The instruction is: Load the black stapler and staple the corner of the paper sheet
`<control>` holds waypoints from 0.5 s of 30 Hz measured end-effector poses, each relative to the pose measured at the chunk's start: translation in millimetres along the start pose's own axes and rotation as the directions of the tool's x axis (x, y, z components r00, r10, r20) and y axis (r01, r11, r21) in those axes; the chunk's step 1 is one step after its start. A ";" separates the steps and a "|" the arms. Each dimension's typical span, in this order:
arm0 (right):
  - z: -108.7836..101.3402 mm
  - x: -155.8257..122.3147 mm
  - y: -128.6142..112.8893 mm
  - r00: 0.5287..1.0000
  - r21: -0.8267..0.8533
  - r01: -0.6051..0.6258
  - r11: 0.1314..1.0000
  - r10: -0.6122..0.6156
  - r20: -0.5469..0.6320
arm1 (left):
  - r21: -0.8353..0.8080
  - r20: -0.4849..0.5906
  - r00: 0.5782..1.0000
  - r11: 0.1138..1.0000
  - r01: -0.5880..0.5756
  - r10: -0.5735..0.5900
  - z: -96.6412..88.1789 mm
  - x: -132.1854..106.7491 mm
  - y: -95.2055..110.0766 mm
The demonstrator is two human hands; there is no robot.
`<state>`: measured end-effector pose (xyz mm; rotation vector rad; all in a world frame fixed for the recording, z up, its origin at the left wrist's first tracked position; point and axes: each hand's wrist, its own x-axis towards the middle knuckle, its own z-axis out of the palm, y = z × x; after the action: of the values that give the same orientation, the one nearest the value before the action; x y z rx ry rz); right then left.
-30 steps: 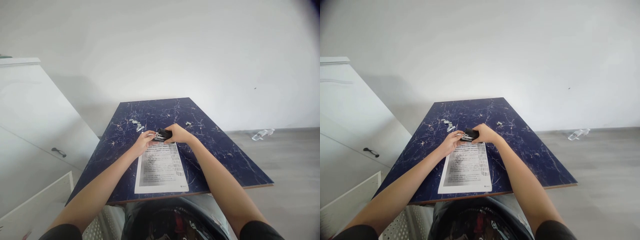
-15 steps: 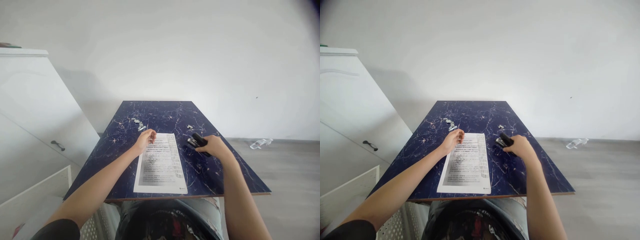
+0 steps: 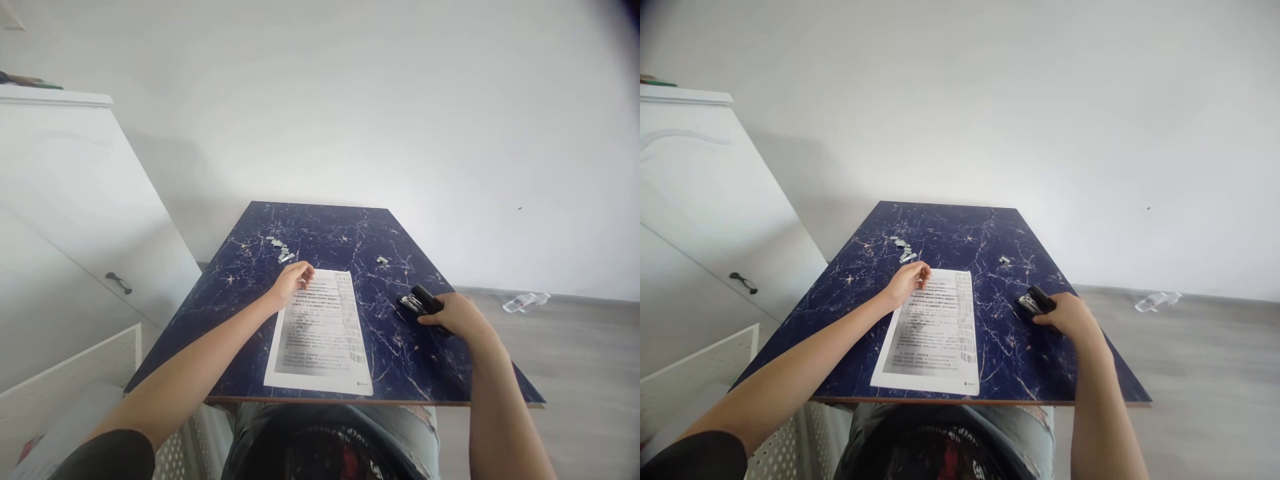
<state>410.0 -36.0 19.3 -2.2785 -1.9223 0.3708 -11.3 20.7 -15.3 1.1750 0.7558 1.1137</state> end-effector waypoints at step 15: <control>-12.7 -15.3 -87.8 0.858 0.237 0.364 0.901 -0.225 -0.462 | 0.073 -0.084 0.989 0.990 -0.119 0.125 -4.6 1.5 7.6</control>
<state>327.8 -34.9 55.9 -1.6524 -1.7907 0.1153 -17.1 23.6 -9.0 1.2486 0.8037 1.2572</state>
